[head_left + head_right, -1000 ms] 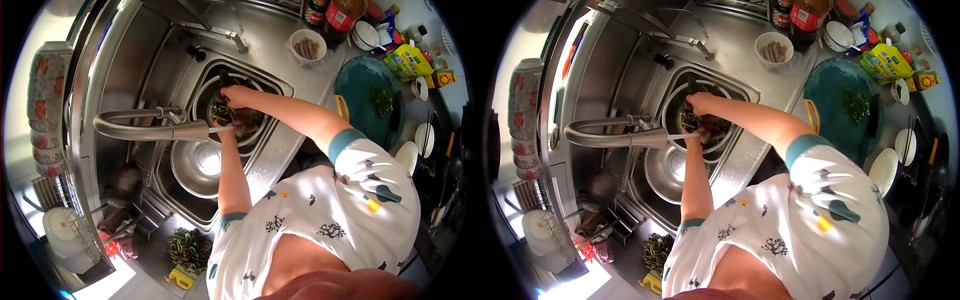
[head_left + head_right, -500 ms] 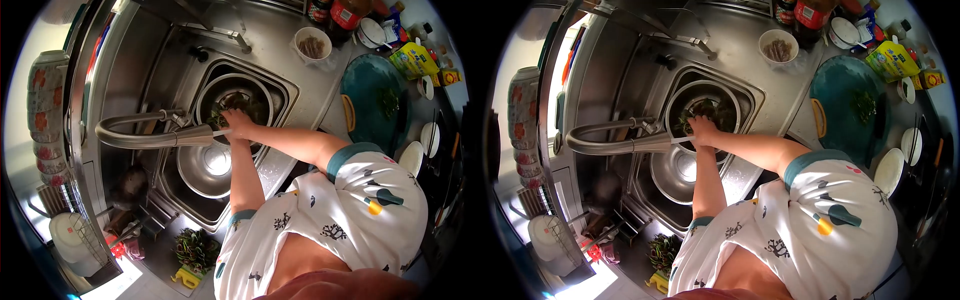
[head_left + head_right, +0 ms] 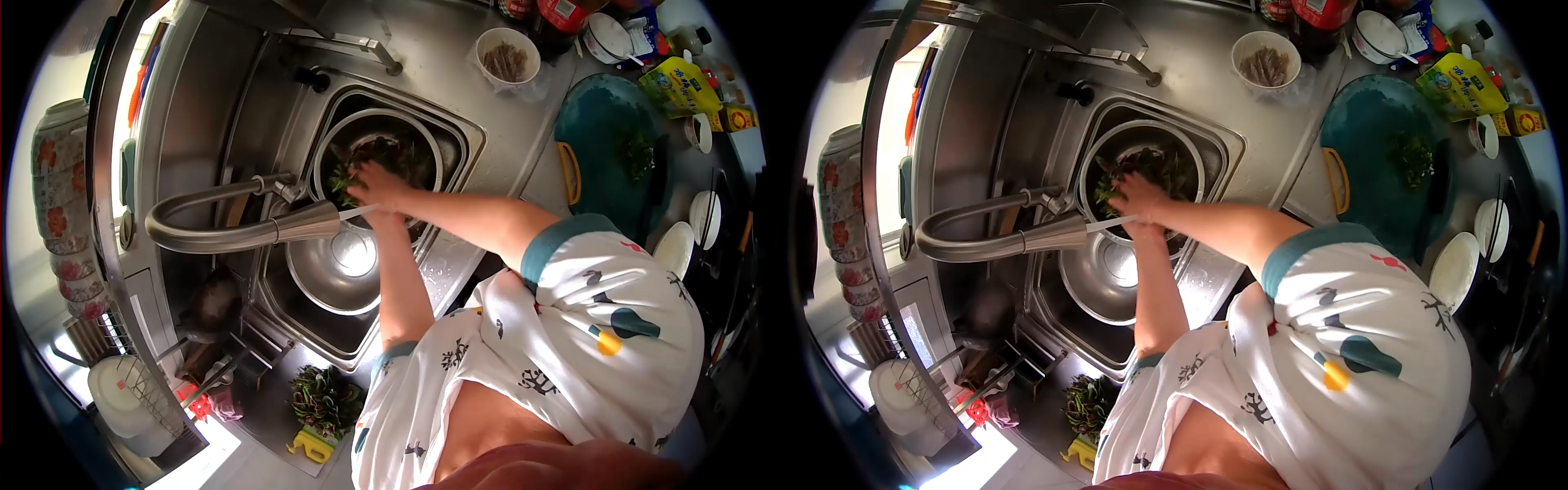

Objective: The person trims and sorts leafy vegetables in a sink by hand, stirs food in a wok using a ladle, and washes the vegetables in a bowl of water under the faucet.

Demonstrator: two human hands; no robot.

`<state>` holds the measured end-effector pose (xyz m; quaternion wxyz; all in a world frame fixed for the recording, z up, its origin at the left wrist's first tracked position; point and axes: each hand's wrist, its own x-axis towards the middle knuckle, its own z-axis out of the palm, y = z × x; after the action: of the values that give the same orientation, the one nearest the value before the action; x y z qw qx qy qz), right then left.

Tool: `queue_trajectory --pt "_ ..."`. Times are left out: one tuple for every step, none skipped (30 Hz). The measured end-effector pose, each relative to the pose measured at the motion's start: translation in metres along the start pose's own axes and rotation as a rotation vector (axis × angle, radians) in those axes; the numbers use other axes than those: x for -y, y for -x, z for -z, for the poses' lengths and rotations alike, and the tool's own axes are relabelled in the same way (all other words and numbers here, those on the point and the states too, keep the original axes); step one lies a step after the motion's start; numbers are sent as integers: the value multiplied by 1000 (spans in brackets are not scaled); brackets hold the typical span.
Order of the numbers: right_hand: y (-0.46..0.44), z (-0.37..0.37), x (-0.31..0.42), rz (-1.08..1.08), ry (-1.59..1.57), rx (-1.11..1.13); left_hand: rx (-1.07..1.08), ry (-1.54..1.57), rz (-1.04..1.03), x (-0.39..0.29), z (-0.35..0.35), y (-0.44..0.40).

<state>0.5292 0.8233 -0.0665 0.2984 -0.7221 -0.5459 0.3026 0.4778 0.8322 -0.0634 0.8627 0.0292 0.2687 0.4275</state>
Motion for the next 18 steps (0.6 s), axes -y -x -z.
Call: queue_trajectory --pt "9 34 19 -247 -251 -54 -43 -28 6 7 -1 3" --pt "15 49 24 -265 -203 -29 -80 -48 6 11 0 5" --pt "20 54 26 -286 -153 0 -112 -67 -19 15 3 9" --pt "24 51 26 -216 -75 116 -125 -64 -68 20 4 11" --pt "33 56 34 -144 9 233 -130 -6 -184 24 2 15" --pt "53 55 47 -208 -143 230 -118 181 -305 29 -1 20" --pt "58 38 43 -109 -121 94 -105 547 -330 33 -22 28" --pt "52 30 31 -130 -194 76 -87 912 -365 37 -46 37" --pt "40 28 14 -152 -270 60 -134 536 -208 30 -35 34" --pt "27 31 1 -172 -349 39 -176 158 -46 16 -17 24" --pt "22 40 -11 -206 -278 0 -210 -220 121 7 -1 15" --pt "10 41 -32 -237 -211 170 -376 -224 198 3 7 12" --pt "8 57 -35 -267 -155 225 -357 -461 147 4 14 7" --pt "11 78 -31 -250 -16 158 -465 -542 62 3 -2 19" --pt "12 84 -38 -129 183 -46 -476 -578 39 -1 -3 19" --pt "7 88 -50 -96 130 -211 -486 -615 16 -5 -3 18" --pt "4 84 -57 -67 71 -373 -409 -614 63 -17 33 2" --pt "2 77 -55 -178 27 -314 -324 -615 110 -24 51 -9"
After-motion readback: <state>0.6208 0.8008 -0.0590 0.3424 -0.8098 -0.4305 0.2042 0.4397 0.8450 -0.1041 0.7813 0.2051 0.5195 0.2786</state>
